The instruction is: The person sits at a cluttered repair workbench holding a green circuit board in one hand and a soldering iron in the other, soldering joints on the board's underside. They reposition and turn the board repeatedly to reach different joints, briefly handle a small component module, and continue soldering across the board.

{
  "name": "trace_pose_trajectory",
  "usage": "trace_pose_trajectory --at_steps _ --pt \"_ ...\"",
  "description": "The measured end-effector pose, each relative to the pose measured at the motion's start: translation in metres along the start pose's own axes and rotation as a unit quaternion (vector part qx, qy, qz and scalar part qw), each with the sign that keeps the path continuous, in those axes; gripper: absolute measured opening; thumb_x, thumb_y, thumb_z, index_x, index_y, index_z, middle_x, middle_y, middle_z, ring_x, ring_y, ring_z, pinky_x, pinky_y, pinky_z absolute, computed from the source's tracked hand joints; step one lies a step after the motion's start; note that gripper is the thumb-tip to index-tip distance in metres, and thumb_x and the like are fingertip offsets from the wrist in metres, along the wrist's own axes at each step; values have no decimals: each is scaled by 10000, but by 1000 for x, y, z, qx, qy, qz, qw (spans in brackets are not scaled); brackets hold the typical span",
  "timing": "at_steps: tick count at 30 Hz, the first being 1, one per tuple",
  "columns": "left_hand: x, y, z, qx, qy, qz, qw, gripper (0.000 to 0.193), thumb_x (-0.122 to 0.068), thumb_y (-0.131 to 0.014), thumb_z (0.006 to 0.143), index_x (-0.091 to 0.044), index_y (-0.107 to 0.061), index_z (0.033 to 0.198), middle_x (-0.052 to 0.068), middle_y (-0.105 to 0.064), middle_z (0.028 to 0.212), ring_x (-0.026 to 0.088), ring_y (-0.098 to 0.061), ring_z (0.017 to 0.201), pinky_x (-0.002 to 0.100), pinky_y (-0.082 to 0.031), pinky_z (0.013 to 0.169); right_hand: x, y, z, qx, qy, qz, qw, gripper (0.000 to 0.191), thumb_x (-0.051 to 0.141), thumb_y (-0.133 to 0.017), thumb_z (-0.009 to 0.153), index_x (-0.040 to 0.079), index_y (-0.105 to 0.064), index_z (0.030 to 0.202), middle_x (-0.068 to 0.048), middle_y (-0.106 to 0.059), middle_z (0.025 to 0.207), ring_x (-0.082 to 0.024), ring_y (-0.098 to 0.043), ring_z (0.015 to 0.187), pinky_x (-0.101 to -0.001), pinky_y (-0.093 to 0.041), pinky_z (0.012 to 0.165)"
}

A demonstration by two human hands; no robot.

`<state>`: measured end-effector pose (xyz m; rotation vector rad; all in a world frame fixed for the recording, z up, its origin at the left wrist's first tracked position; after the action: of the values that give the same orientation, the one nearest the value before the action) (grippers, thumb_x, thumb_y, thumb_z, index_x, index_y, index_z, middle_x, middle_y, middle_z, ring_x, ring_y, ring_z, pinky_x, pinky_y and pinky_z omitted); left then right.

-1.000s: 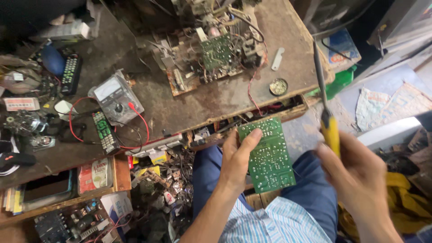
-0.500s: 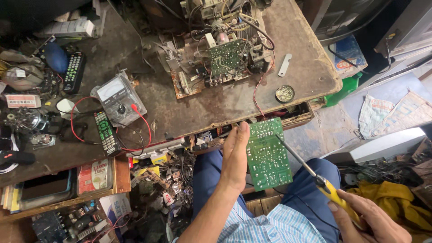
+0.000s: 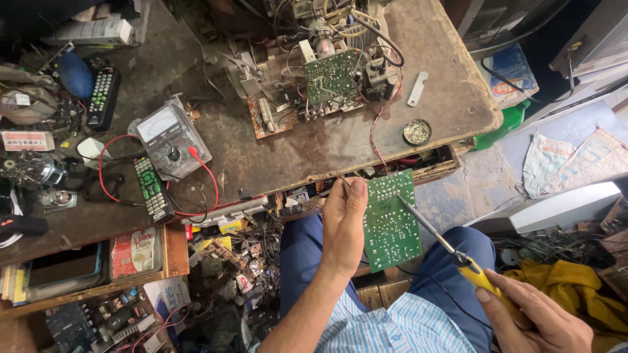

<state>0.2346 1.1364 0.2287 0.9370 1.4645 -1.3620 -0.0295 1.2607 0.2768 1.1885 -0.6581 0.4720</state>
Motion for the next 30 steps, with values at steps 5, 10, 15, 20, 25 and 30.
trace_pose_trajectory --at_steps 5,10,15,20,25,30 --pt "-11 -5 1 7 -5 18 1000 361 -411 -518 1088 -83 -565 944 -90 -413 817 28 -339 750 223 -303 643 -7 2 2 2 -16 26 1000 323 45 -811 765 -20 -769 1078 -172 -781 947 -187 -780 869 -287 -581 860" --pt "-22 -13 2 11 -4 21 1000 368 -411 -505 1089 -68 -594 988 -84 -451 837 33 -367 777 227 -330 679 -10 5 5 -14 -34 38 999 328 21 -818 755 -17 -774 1078 -170 -783 932 -185 -780 812 -272 -577 815" --pt "-36 -22 3 26 -42 -3 999 373 -395 -487 1086 -48 -623 1106 -67 -566 945 31 -453 867 215 -395 784 2 14 9 -24 19 22 999 338 38 -826 749 -21 -763 1076 -171 -774 970 -194 -777 875 -266 -580 839" --pt "-34 -22 4 22 -33 2 999 382 -387 -494 1105 -28 -621 1070 -64 -532 905 39 -420 831 224 -374 740 3 17 10 -30 16 18 999 326 39 -827 757 -25 -764 1070 -177 -773 969 -204 -777 873 -277 -581 843" --pt "-29 -22 3 17 -17 5 1000 388 -407 -490 1101 -47 -602 1006 -74 -482 859 33 -383 790 220 -345 696 0 18 9 -24 10 30 999 327 33 -824 769 -34 -760 1082 -187 -772 978 -207 -779 873 -289 -593 854" --pt "-28 -21 2 15 -20 4 1000 389 -419 -491 1102 -59 -588 990 -79 -455 854 32 -369 788 222 -339 690 3 19 8 -30 28 32 999 330 27 -825 763 -39 -756 1080 -187 -769 974 -201 -775 861 -261 -582 817"
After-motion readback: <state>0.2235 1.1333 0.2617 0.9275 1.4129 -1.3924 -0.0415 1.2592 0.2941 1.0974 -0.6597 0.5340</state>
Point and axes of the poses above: each hand's wrist, its own z-axis towards the middle knuckle, its own y-axis out of the back of the hand, x = y × z, the point moved 9 cm from there along z, towards the middle knuckle
